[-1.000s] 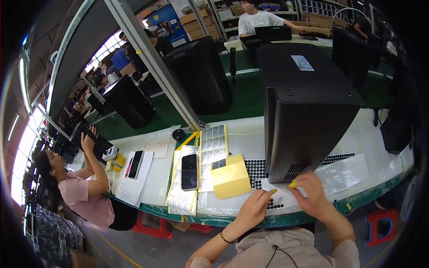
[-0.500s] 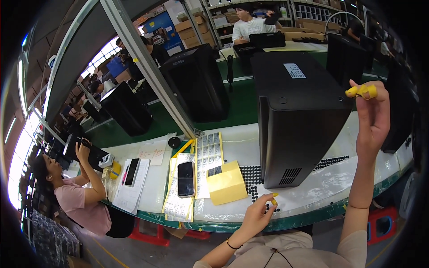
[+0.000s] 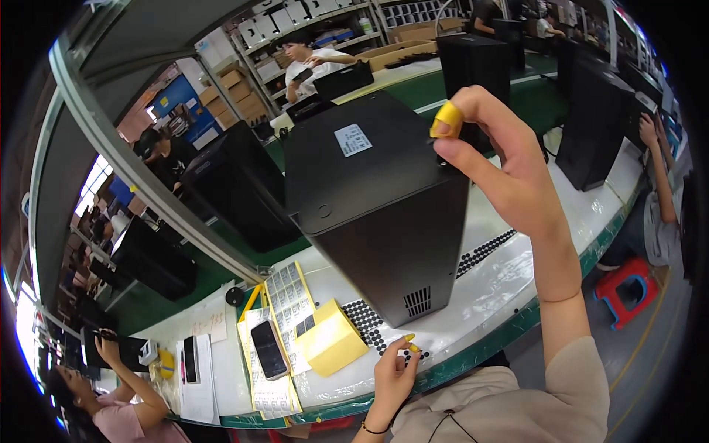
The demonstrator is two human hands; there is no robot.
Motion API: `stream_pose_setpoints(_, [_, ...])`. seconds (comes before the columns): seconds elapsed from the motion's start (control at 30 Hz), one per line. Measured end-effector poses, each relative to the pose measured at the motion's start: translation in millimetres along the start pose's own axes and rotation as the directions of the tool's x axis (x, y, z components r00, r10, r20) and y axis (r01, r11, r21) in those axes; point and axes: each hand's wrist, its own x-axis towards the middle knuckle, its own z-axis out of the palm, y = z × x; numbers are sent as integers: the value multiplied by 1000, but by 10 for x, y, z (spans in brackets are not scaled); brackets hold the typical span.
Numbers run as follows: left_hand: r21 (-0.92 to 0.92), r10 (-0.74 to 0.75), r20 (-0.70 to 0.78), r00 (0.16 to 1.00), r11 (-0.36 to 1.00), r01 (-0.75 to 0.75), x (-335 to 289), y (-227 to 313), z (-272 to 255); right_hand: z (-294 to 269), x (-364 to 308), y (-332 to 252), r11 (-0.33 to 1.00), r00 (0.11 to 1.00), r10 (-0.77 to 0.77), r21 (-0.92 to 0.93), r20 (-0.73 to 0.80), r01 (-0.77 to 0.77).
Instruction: Applying identification stickers and rubber support feet to the base of electronic speaker enclosures.
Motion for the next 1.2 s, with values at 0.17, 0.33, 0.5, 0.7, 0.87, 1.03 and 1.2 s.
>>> stream_pose_setpoints(0.17, [6, 0, 36, 999, 1000, 0, 0, 1, 21, -163, 111, 31, 997, 990, -18, -69, 142, 28])
stream_pose_setpoints(0.33, [26, -16, 52, 999, 1000, 15, 8, 29, 31, -202, 95, -18, 946, 972, -164, -253, 166, 202])
stream_pose_setpoints(0.5, [47, 7, 28, 1000, 999, -8, 54, 35, -75, -30, -3, 101, 905, 931, -365, -235, 0, 355])
stream_pose_setpoints(0.7, [-22, 240, -160, 957, 969, -246, 185, 272, -394, 4, -37, 194, 832, 840, -522, -302, -145, 465])
stream_pose_setpoints(0.87, [249, 697, -310, 647, 716, -652, 562, 1142, -909, 138, -112, 320, 887, 846, -455, -220, -277, 405])
stream_pose_setpoints(1.03, [258, 813, -297, 501, 574, -778, 974, 1916, -963, 371, -250, 396, 948, 913, -176, 184, -368, 258])
stream_pose_setpoints(1.2, [268, 731, -226, 643, 682, -681, 1280, 2239, -981, 448, -229, 336, 936, 884, -114, 251, -452, 249])
